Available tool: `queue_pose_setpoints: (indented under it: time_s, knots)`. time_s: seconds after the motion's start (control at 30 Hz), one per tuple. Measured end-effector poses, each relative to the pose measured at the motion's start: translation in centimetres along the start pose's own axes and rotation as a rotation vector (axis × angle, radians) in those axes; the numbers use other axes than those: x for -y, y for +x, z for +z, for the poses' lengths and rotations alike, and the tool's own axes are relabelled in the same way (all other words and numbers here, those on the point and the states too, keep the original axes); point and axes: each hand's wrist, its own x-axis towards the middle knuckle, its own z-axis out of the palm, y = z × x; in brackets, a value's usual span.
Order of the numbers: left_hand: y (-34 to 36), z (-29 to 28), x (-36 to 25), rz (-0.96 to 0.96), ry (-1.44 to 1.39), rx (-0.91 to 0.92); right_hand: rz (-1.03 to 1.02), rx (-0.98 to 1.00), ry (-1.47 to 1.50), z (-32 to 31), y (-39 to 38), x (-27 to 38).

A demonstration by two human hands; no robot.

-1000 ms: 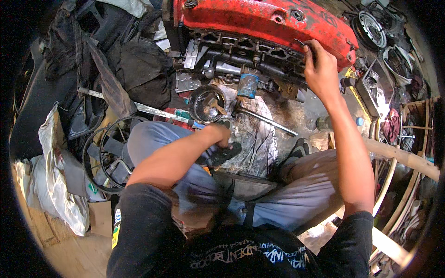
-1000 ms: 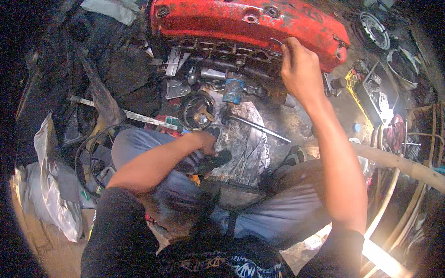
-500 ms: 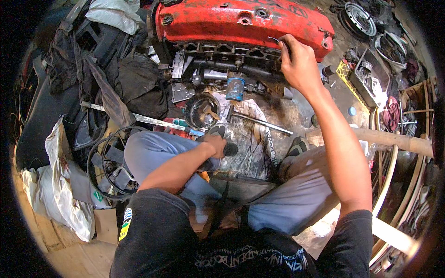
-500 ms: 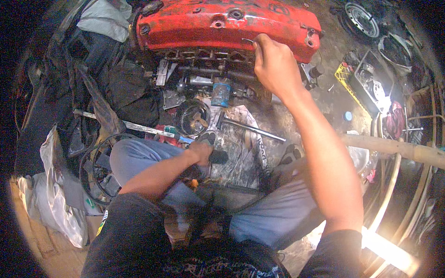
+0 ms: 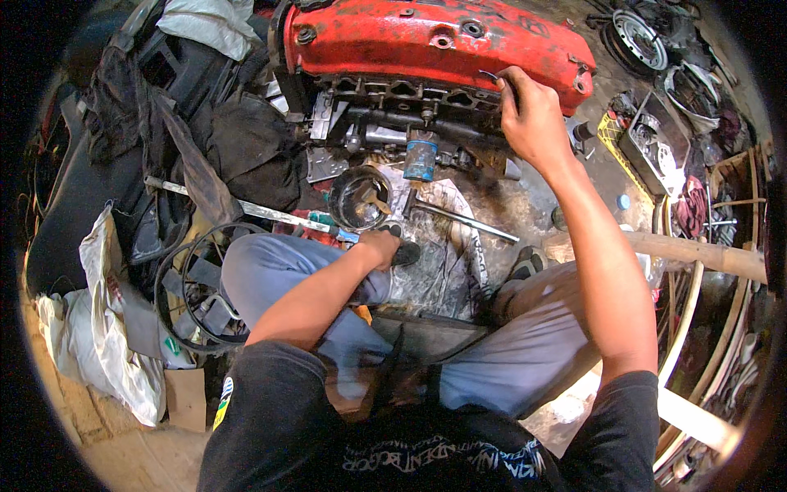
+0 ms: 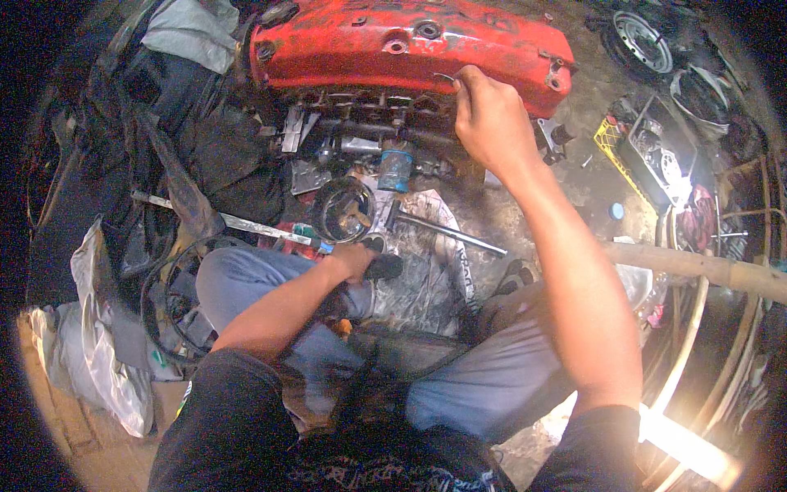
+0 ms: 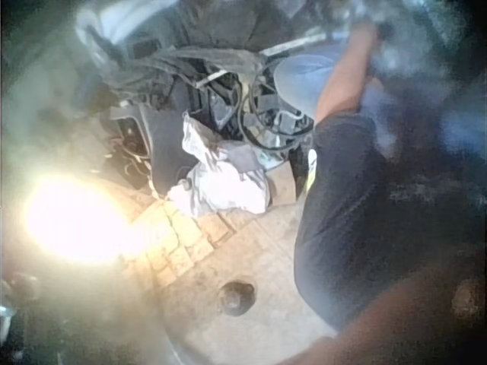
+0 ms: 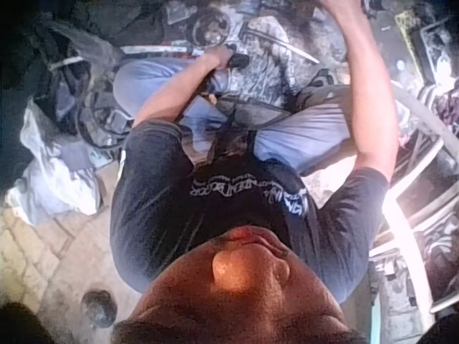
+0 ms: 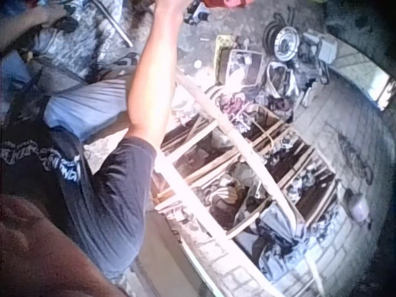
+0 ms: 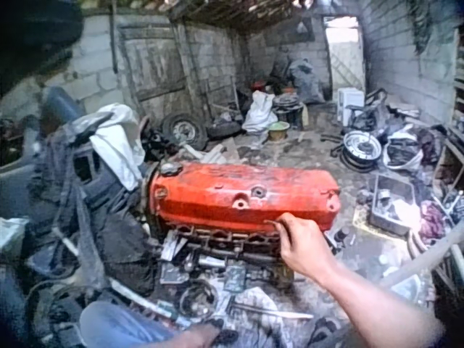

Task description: The person sits on the floor in a cluttered workshop and works on a red engine block. They pour liquid from a plastic bottle into the engine, handle a small metal part, and wipe the engine surface with a cloth.

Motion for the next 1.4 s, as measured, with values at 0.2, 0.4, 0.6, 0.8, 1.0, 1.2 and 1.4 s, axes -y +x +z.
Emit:
queue_pose_setpoints:
  time_s: [0.2,0.4,0.6,0.8,1.0,1.2,1.4]
  knots:
    - [1.5,2.2,1.7,-0.031,-0.097,0.020,0.005,0.036,-0.009,0.7,0.1,0.1]
    - [1.9,3.4,2.8,-0.124,-0.121,0.116,0.032,0.068,-0.011,1.0,0.1,-0.1]
    - [0.9,3.0,2.3,-0.103,-0.059,0.126,-0.003,0.050,-0.015,0.9,-0.1,-0.3]
    - [0.7,1.1,4.0,0.047,-0.218,-0.078,-0.004,0.055,0.014,0.6,0.1,0.0]
    - [-5.9,-7.8,7.2,-0.067,-0.280,-0.407,0.008,0.047,-0.010,0.3,-0.2,-0.3]
    - [-10.6,-9.4,11.4,-0.260,-0.345,-0.534,0.050,0.078,0.018,0.6,0.1,-0.4]
    - [-7.4,-8.0,12.4,-0.350,-0.409,-0.517,0.033,0.069,-0.006,0.9,0.3,-0.5]
